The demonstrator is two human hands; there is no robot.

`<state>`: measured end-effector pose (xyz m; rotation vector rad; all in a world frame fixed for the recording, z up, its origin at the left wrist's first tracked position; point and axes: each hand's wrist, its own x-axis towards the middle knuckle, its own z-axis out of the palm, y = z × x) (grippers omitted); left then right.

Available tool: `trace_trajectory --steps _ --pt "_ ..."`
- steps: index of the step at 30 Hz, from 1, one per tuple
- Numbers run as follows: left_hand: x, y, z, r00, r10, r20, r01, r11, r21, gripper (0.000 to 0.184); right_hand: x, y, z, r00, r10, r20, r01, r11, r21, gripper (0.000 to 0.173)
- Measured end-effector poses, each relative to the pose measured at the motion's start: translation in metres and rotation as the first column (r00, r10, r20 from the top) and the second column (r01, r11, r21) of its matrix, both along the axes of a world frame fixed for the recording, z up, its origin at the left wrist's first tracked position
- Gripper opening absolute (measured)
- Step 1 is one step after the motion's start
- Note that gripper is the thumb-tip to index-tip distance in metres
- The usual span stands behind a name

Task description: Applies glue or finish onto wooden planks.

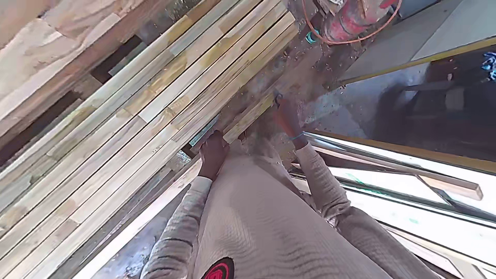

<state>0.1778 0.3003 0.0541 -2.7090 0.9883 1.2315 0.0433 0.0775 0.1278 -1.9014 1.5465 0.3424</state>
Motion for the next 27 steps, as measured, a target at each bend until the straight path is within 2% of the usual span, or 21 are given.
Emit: trace_trajectory --steps 3,7,10,11,12,13,15,17,20,22,24,27 --pt "-0.001 0.004 -0.001 1.0 0.018 0.0 -0.018 0.999 -0.036 0.041 -0.003 0.07 0.0 0.985 0.119 0.124 -0.111 0.992 -0.065 0.025" --pt "-0.003 0.011 -0.006 0.999 0.016 0.036 -0.012 0.994 -0.112 0.045 0.007 0.128 0.012 0.961 0.277 0.024 -0.278 0.96 0.044 0.033" --pt "-0.009 0.03 0.006 0.987 -0.015 0.159 0.049 0.976 -0.212 0.058 -0.014 0.155 0.02 0.922 0.302 0.241 -0.326 0.943 0.065 0.028" --pt "-0.009 0.046 0.007 0.98 0.007 0.2 0.045 0.966 -0.255 0.066 -0.029 0.159 0.018 0.908 0.246 0.34 -0.307 0.942 0.139 0.033" --pt "-0.011 0.067 0.006 0.972 0.064 0.224 0.004 0.956 -0.294 0.074 -0.046 0.162 0.018 0.894 0.125 0.43 -0.259 0.927 0.269 0.039" --pt "-0.013 0.095 0.007 0.96 0.124 0.25 -0.038 0.945 -0.325 0.079 -0.059 0.166 0.022 0.864 -0.02 0.502 -0.201 0.902 0.383 0.037" --pt "-0.009 0.163 0.014 0.931 0.228 0.286 -0.118 0.927 -0.355 0.084 -0.082 0.174 0.035 0.744 -0.308 0.593 -0.111 0.818 0.564 0.027" --pt "0.001 0.241 0.014 0.895 0.283 0.346 -0.175 0.934 -0.313 0.092 -0.106 0.187 0.04 0.625 -0.435 0.648 -0.09 0.785 0.613 0.031" --pt "0.029 0.349 -0.014 0.811 0.308 0.498 -0.26 0.951 -0.164 0.096 -0.126 0.215 0.04 0.569 -0.407 0.715 -0.12 0.819 0.562 0.032" --pt "0.046 0.392 -0.029 0.786 0.287 0.548 -0.289 0.954 -0.086 0.09 -0.122 0.237 0.038 0.572 -0.375 0.73 -0.159 0.822 0.547 0.029" --pt "0.055 0.401 -0.036 0.797 0.249 0.55 -0.269 0.962 -0.046 0.079 -0.108 0.256 0.038 0.563 -0.372 0.738 -0.194 0.808 0.556 0.026" --pt "0.058 0.391 -0.032 0.814 0.211 0.541 -0.248 0.969 -0.004 0.068 -0.09 0.281 0.034 0.535 -0.375 0.757 -0.263 0.778 0.571 0.028"
